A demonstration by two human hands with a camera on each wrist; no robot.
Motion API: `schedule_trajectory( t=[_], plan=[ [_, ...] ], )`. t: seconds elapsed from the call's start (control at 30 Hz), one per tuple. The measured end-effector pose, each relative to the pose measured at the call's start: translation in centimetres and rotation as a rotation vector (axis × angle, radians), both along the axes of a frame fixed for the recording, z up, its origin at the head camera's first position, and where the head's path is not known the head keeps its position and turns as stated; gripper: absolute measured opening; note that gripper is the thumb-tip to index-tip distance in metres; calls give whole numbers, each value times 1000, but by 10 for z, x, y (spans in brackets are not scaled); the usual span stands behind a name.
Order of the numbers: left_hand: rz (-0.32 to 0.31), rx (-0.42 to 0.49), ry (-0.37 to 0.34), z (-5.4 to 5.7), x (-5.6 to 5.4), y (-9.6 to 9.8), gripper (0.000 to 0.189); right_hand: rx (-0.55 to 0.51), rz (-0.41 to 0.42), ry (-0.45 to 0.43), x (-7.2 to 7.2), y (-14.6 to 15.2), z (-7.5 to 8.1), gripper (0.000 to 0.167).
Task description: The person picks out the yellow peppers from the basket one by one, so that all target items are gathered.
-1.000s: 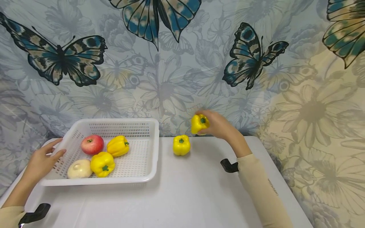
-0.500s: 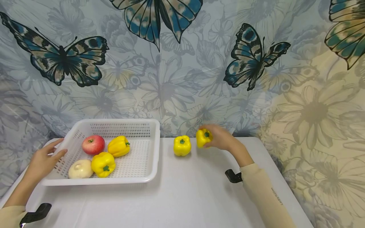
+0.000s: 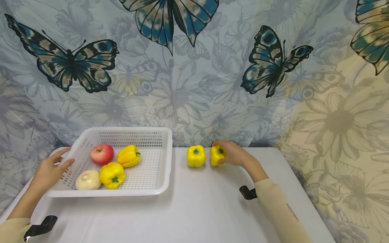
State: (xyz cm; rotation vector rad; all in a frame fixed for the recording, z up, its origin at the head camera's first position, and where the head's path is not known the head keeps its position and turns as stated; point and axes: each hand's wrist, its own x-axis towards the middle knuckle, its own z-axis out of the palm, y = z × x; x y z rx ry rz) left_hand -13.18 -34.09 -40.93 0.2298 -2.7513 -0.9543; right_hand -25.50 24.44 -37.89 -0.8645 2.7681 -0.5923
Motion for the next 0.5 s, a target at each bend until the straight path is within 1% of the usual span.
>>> schedule_trajectory(
  t=[0.2, 0.37, 0.5],
  plan=[
    [3, 14, -9, -1, 0, 0, 59, -10, -4, -38, -1, 1, -3, 70],
    [5, 3, -3, 0, 2, 0, 58, -10, 5, -44, -4, 0, -3, 70],
    [6, 14, -9, 0, 2, 1, 58, -6, 4, -46, -5, 0, -4, 71]
  ],
)
